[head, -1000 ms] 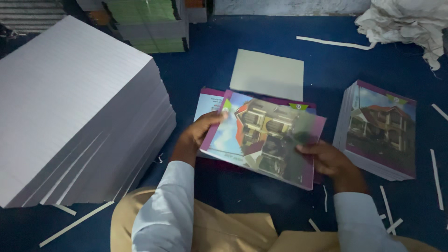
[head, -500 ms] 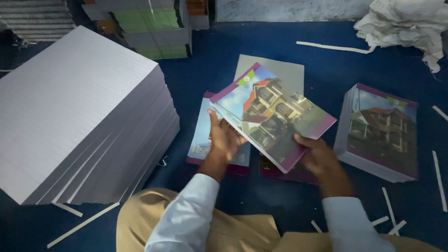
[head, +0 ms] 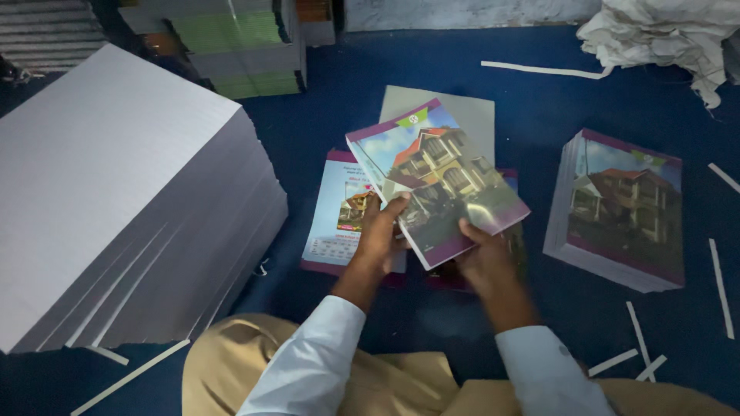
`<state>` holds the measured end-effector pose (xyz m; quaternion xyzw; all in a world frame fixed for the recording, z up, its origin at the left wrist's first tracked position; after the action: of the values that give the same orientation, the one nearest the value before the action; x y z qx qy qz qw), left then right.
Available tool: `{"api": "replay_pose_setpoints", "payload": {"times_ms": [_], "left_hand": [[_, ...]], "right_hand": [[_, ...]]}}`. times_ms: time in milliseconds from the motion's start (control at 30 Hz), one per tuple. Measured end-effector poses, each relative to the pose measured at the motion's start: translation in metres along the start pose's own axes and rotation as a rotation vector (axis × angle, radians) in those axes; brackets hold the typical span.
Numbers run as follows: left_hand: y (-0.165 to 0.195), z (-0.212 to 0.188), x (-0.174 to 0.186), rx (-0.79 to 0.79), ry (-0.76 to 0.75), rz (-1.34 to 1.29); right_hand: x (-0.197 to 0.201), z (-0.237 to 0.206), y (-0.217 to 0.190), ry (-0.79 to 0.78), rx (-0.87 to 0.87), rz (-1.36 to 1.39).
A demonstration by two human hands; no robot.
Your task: The person sits on the floor and assembles booklets by inserting a blank white sheet between the front and back covers of printed booklets. They repeat this process for multiple units, stacking the completed booklets to the right.
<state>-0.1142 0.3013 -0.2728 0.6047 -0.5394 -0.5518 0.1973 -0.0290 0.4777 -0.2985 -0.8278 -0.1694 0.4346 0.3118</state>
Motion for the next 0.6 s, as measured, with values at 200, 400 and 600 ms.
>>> {"api": "replay_pose_setpoints", "payload": {"times_ms": [200, 400, 600], "left_hand": [[-0.004, 0.008, -0.003, 0.011, -0.056, 0.013], [-0.003, 0.017, -0.005, -0.146, -0.097, -0.006], [0.006, 0.022, -0.002, -0.306, -0.134, -0.012]], "right_hand": [[0.020, 0.017, 0.021, 0.008, -0.052, 0.062], [0.030, 0.016, 0.033, 0.163, -0.123, 0.061], [0.015, 0.010, 0.028, 0.059, -0.122, 0.068]]}}
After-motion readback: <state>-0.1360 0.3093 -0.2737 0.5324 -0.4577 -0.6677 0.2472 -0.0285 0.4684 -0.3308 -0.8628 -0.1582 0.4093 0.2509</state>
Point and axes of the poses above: each hand's wrist, its own z-axis towards the middle knuckle, its own x-axis out of the back of the hand, y = z × x, the point moved 9 cm from there along z, towards the middle knuckle, and after that the axes turned 5 degrees about -x, right-handed, at the moved point
